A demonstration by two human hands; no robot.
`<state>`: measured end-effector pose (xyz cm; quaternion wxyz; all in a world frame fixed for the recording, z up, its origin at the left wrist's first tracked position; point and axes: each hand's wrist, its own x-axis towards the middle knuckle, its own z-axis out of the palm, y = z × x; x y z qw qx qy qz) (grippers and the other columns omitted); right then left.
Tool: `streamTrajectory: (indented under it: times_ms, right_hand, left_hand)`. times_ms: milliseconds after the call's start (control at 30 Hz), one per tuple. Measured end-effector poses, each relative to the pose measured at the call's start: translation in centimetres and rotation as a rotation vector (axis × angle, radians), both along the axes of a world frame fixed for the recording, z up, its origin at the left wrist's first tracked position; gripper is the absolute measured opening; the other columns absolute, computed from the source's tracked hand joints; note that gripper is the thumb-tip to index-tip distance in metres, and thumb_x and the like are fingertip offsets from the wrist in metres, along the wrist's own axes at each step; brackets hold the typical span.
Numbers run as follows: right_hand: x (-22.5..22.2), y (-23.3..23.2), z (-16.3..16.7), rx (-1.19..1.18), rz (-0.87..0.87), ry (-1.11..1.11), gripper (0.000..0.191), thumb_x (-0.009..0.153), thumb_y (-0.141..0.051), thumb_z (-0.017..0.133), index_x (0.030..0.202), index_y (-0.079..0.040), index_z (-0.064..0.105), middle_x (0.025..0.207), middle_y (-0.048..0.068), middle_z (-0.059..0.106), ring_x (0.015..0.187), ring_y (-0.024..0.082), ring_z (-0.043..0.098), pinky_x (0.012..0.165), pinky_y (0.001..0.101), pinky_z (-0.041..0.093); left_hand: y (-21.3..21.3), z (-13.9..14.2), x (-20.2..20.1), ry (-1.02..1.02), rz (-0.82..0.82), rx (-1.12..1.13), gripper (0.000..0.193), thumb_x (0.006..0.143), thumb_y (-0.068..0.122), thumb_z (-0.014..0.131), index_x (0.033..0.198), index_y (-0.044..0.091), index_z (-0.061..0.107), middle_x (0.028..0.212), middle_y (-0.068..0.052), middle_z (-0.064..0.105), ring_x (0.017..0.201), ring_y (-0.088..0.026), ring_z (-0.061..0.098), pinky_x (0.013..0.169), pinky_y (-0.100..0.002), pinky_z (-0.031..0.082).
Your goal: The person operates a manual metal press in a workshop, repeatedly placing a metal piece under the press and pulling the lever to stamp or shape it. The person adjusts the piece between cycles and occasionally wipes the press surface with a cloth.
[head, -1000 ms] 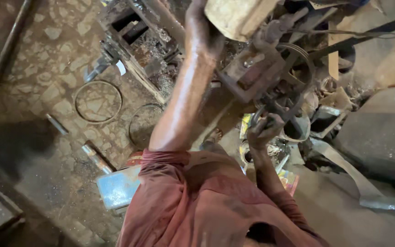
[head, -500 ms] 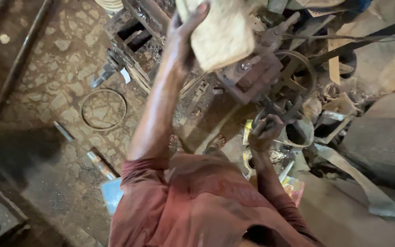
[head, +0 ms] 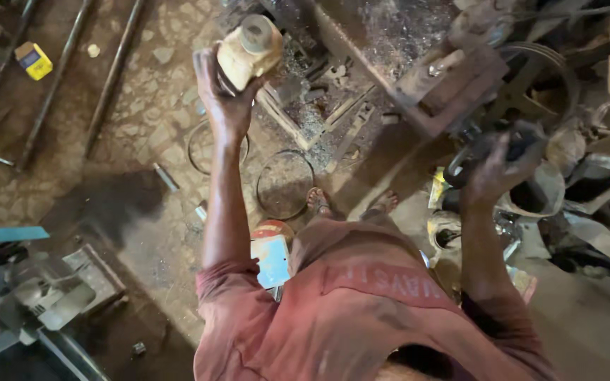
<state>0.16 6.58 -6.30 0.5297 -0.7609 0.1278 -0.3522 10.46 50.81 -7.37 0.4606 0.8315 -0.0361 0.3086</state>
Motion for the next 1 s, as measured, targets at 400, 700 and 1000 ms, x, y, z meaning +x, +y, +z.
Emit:
streamTrajectory:
  times_ms: [400,700,1000]
  right_hand:
    - [-2.8,1.6,-5.6,-0.517,-0.069,-0.112,0.004,0.102,0.002,0.051,0.101,0.0,0.055,0.107,0.019,0.064,0.096,0.035,0.063,0.087,0.0448,0.051]
    - [-3.7,0.6,-8.9,-0.434,-0.037,-0.007,0.035,0.096,-0.021,0.061,0.125,-0.008,0.046,0.123,0.016,0.055,0.106,0.034,0.056,0.092,0.0477,0.047]
    - [-2.5,-11.2,7.4,-0.745,0.144,0.442,0.08,0.09,-0.044,0.073,0.156,-0.016,0.036,0.151,0.016,0.047,0.128,0.037,0.052,0.105,0.0524,0.044]
  left_hand:
    - [-3.5,-4.9,9.1,-0.045,0.406,-0.399,0.088,0.079,0.015,0.091,0.148,-0.002,0.039,0.144,-0.023,0.05,0.135,-0.037,0.052,0.119,-0.05,0.041]
    - [-5.9,-3.7,10.7,-0.034,0.559,-0.231,0.088,0.073,0.026,0.093,0.14,0.002,0.041,0.128,-0.021,0.053,0.12,-0.035,0.055,0.108,-0.055,0.044]
    - [-5.5,-1.7,10.1,0.169,0.309,-0.25,0.102,0.076,0.035,0.096,0.15,0.003,0.034,0.142,-0.022,0.048,0.133,-0.039,0.048,0.11,-0.055,0.038]
